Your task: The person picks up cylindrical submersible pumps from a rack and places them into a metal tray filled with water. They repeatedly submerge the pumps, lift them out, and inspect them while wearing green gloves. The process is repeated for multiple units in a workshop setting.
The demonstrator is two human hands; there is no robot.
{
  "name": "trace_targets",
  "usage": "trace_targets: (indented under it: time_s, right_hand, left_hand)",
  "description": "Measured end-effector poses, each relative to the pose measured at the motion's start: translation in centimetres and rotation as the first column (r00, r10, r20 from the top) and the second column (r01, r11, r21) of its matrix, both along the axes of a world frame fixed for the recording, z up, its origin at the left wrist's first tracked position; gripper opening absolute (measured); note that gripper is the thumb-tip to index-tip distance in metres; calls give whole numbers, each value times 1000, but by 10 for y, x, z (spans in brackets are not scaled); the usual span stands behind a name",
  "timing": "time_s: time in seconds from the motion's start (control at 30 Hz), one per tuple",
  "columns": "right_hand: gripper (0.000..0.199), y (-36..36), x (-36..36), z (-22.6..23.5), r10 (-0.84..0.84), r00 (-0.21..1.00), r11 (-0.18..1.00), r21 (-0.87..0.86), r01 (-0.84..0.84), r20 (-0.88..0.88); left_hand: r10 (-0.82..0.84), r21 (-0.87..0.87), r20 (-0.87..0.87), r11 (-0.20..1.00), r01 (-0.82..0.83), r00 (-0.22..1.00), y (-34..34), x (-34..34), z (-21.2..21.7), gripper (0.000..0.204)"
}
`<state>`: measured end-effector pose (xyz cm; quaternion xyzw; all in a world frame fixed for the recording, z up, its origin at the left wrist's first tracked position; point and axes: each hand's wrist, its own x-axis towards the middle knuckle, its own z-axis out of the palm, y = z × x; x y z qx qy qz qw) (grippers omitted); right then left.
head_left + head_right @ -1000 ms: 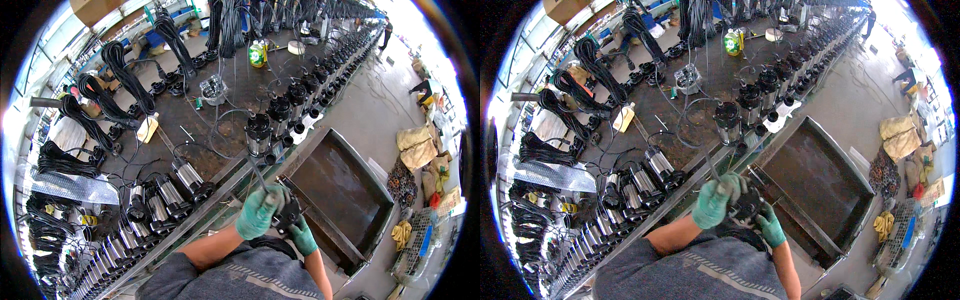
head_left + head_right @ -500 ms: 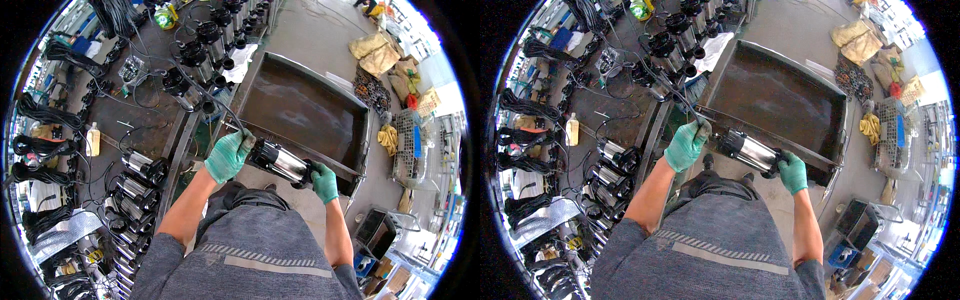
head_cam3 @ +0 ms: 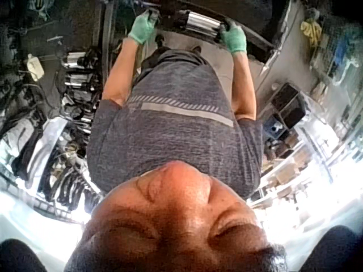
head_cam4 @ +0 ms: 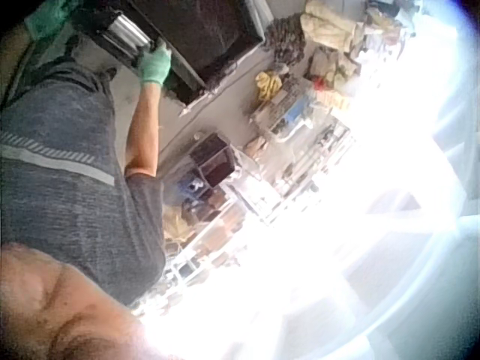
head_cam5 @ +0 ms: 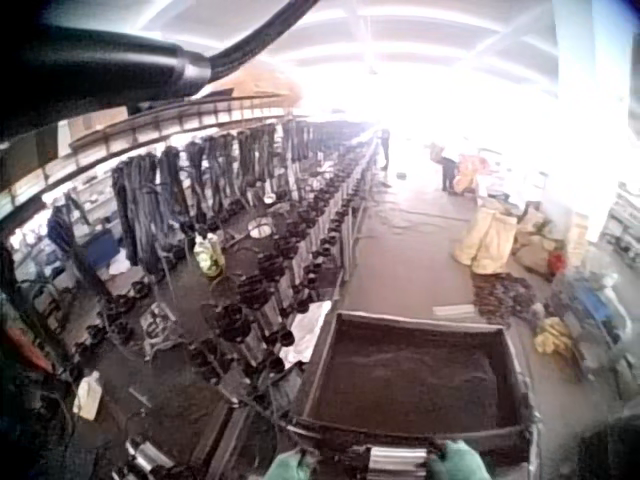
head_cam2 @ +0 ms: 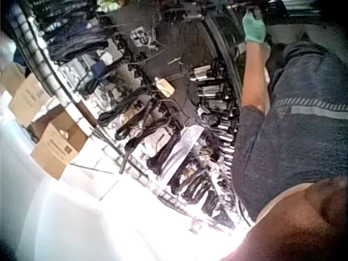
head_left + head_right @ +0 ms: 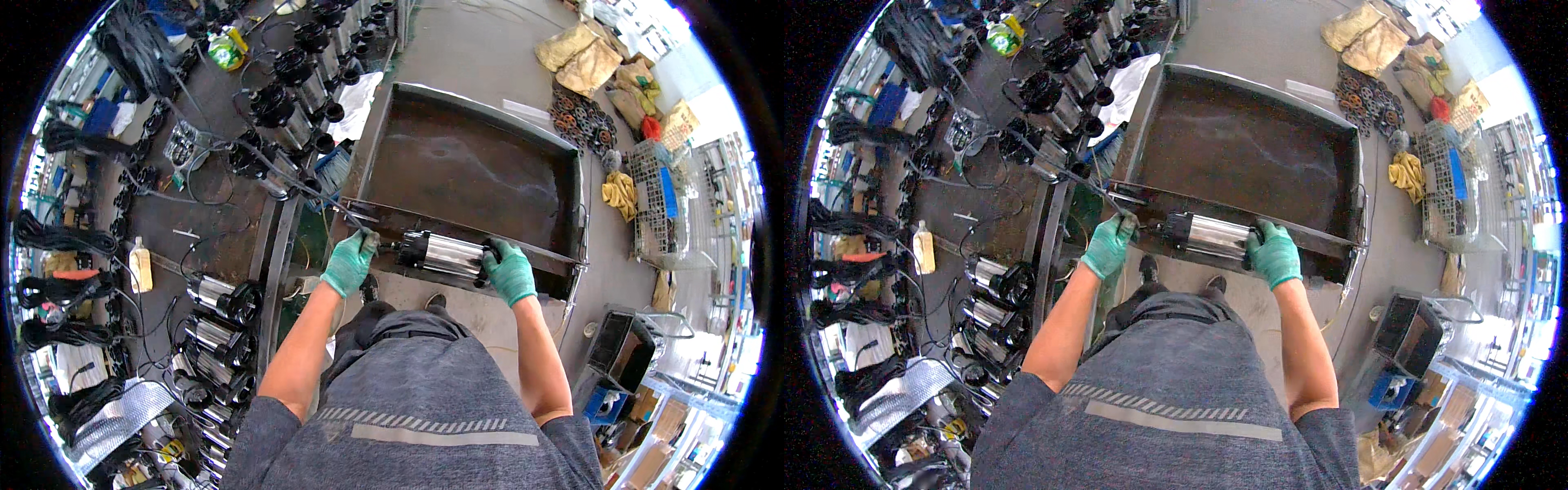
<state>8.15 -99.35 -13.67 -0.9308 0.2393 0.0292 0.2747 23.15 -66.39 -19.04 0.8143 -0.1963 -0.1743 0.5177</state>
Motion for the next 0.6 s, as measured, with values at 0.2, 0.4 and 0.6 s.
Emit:
trace_targets:
  time_s: [0.2, 0.4, 0.6]
  right_hand:
    - [48, -20, -73, -34, -440, 892, 724, 629, 283, 106]
    - [29, -97, -185, -96, -734, 649, 642, -106, 759, 200]
    - [33, -145, -219, -122, -938, 345, 324, 417, 849, 27]
  left_hand:
    - [187, 31, -12, 982, -187, 982, 2, 1, -13, 32]
    - [235, -213, -380, 919, -332, 894, 0, 5, -21, 19]
    - [331, 45, -556, 928, -370, 763, -3, -4, -39, 33]
